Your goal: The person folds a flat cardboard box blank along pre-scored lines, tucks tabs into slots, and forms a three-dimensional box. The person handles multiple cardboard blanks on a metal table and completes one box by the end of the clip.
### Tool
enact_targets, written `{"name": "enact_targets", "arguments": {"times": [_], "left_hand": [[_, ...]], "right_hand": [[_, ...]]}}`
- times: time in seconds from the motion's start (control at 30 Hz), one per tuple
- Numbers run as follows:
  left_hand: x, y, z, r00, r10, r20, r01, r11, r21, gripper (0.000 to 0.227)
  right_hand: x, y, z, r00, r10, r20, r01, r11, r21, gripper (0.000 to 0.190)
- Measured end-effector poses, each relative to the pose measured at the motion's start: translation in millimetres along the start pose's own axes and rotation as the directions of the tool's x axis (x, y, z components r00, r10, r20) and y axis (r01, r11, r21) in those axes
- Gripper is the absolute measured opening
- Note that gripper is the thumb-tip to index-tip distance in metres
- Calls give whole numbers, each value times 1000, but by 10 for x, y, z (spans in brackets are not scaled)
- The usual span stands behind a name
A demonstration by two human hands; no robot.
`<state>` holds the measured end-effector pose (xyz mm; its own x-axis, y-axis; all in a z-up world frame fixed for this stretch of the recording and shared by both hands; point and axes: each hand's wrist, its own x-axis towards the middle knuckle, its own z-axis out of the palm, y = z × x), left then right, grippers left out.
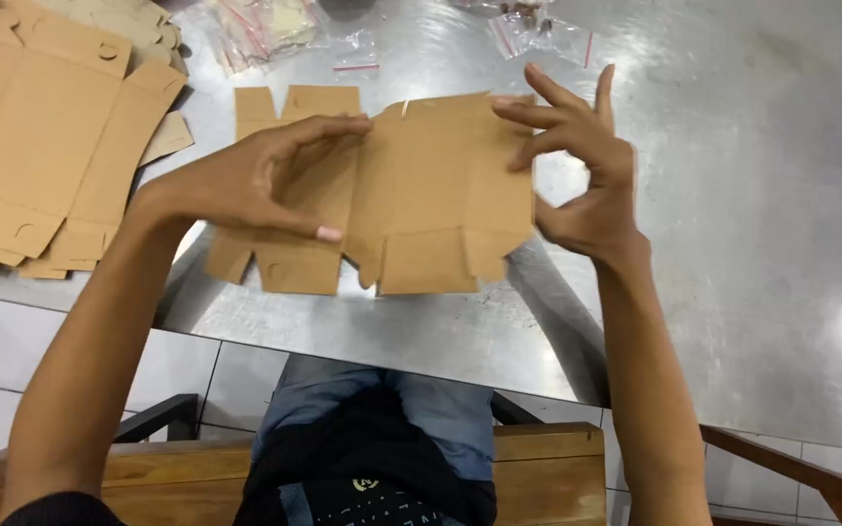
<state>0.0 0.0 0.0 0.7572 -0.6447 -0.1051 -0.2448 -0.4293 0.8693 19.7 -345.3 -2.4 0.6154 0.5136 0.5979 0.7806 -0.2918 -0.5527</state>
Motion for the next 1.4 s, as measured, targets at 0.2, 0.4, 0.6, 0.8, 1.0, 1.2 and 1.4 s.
{"name": "enact_targets", "arguments": {"times": [0.2, 0.4, 0.6, 0.8, 1.0, 1.2, 1.4], "left_hand": [[-587, -52, 106, 994, 70, -78, -84, 980, -183, 99], [-958, -687, 386, 834, 250, -492, -448, 828, -337, 101], [-645, -8, 233, 791, -78, -607, 24, 995, -96, 47], [-367, -261, 29, 831, -34, -555, 30, 999, -16, 43], [86, -259, -234, 879, 58, -473, 30, 984, 176, 49], [895, -238, -310, 920, 201, -336, 26, 825, 565, 50], [1598, -270, -266, 961, -36, -273, 206, 754, 624, 34]], "right_hand": [[25, -56, 60, 943, 179, -280, -160, 983, 89, 30], [5, -50, 153, 841, 480, -248, -403, 863, 305, 22], [98, -65, 183, 683, 712, 160, -717, 614, 329, 36], [92, 98, 149, 570, 800, 188, -822, 552, 143, 26], [-5, 314, -129, 518, 823, 231, -843, 537, -23, 17], [-8, 197, -430, 451, 778, 436, -725, 605, -329, 34], [183, -157, -369, 226, 876, 426, -736, 440, -515, 34]]}}
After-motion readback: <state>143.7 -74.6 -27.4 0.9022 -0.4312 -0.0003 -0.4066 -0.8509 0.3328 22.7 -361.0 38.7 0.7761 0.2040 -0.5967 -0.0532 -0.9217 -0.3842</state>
